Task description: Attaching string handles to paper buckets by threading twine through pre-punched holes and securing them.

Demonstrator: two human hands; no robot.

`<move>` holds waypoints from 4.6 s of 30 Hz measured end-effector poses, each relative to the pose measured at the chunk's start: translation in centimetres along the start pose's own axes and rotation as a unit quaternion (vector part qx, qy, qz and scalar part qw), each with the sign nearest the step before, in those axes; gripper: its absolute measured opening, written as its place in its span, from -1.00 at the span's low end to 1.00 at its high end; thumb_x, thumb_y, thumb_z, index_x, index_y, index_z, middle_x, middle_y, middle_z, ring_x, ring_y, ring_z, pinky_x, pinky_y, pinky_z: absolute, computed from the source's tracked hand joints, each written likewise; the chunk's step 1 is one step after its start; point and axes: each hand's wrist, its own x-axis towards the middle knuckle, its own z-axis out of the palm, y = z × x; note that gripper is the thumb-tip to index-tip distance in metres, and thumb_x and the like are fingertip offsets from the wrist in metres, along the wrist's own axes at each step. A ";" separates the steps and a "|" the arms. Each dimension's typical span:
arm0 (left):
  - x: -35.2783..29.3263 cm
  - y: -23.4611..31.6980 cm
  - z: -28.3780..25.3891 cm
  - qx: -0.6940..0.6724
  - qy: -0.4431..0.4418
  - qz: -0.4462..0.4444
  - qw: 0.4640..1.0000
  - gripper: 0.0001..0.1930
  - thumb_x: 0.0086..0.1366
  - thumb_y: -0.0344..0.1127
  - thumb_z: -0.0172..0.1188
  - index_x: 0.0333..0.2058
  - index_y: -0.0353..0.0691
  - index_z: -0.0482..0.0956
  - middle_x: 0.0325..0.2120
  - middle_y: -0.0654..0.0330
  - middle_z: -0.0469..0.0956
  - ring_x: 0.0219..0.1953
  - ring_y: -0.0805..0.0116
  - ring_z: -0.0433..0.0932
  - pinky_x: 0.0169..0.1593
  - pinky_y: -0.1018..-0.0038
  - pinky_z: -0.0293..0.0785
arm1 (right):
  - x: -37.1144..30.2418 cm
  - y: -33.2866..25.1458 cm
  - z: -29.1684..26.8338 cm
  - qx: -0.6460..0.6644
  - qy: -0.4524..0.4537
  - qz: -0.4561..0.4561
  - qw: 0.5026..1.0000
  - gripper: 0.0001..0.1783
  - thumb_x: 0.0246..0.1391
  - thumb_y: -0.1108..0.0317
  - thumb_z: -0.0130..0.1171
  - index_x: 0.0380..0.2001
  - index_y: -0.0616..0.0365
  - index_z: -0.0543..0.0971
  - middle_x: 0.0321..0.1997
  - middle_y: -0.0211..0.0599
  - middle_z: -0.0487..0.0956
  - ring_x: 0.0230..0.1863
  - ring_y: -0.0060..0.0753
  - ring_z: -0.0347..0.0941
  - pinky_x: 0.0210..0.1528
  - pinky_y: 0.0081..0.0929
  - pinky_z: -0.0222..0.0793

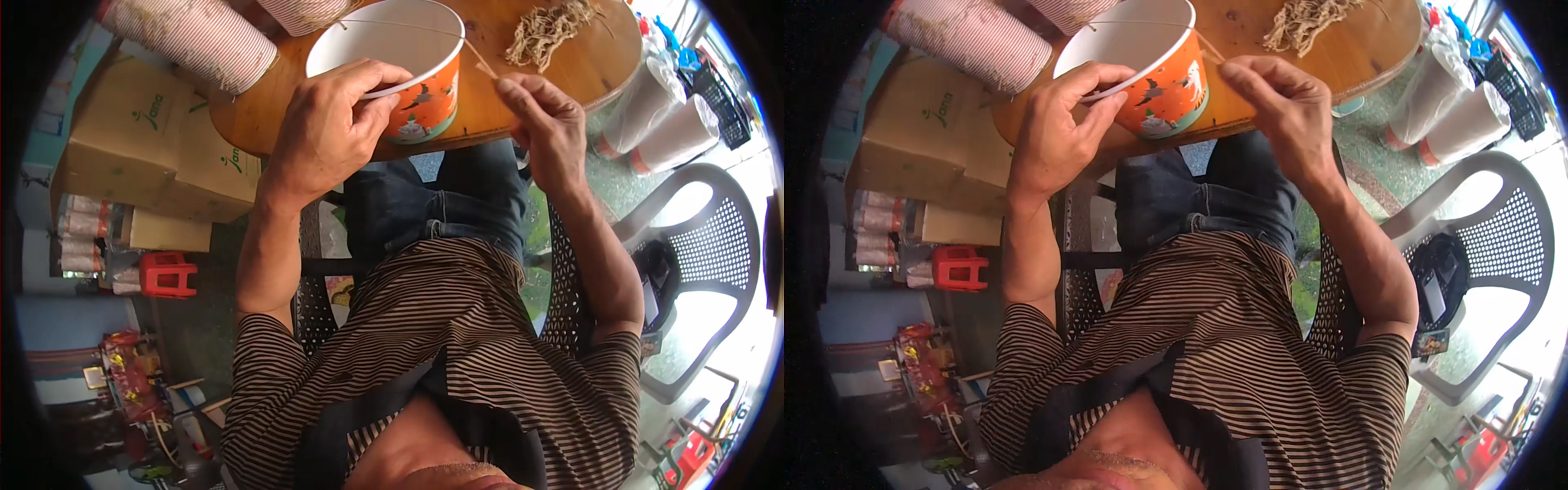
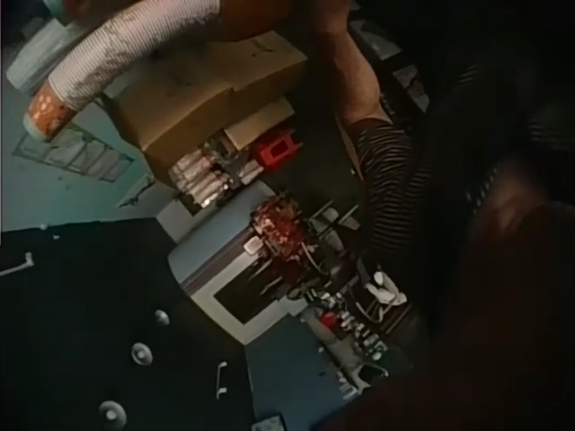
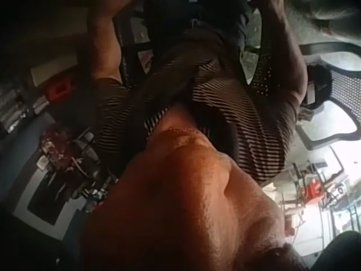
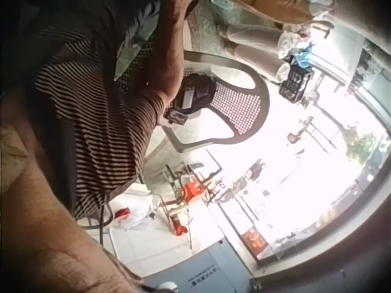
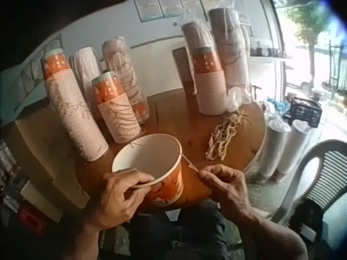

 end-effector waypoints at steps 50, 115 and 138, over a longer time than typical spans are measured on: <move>1.4 2.4 1.7 -0.018 -0.036 -0.064 0.997 -0.72 0.31 -0.33 0.36 -0.04 -0.26 0.64 -0.39 0.04 0.72 -0.37 0.20 0.75 -0.30 0.40 0.64 | -0.7 1.1 3.0 -0.194 0.002 -0.226 0.955 -0.87 0.17 0.42 0.40 -0.26 0.25 0.71 -0.56 -0.70 0.48 -0.52 -0.91 0.25 -0.51 -0.80 0.11; 6.5 -1.8 0.3 -0.046 -0.246 0.062 0.966 -0.89 0.43 -0.43 0.12 -0.21 -0.36 0.56 -0.47 0.34 0.45 -0.40 0.66 0.41 -0.32 0.62 0.40 | 0.8 -1.6 1.7 -0.208 -0.097 -0.126 0.965 -0.70 0.14 0.26 0.45 -0.19 0.26 0.67 -0.56 -0.55 0.54 -0.49 -0.78 0.39 -0.43 -0.66 0.34; 4.7 -2.0 -0.6 -0.241 -0.225 -0.091 0.940 -0.74 0.47 -0.42 0.12 0.06 -0.40 0.53 -0.24 0.24 0.65 -0.25 0.58 0.59 -0.15 0.63 0.53 | 0.5 -1.1 1.4 -0.242 -0.106 -0.206 0.942 -0.47 0.19 0.39 0.27 0.24 0.06 0.51 -0.52 -0.44 0.49 -0.55 -0.70 0.32 -0.47 -0.58 0.30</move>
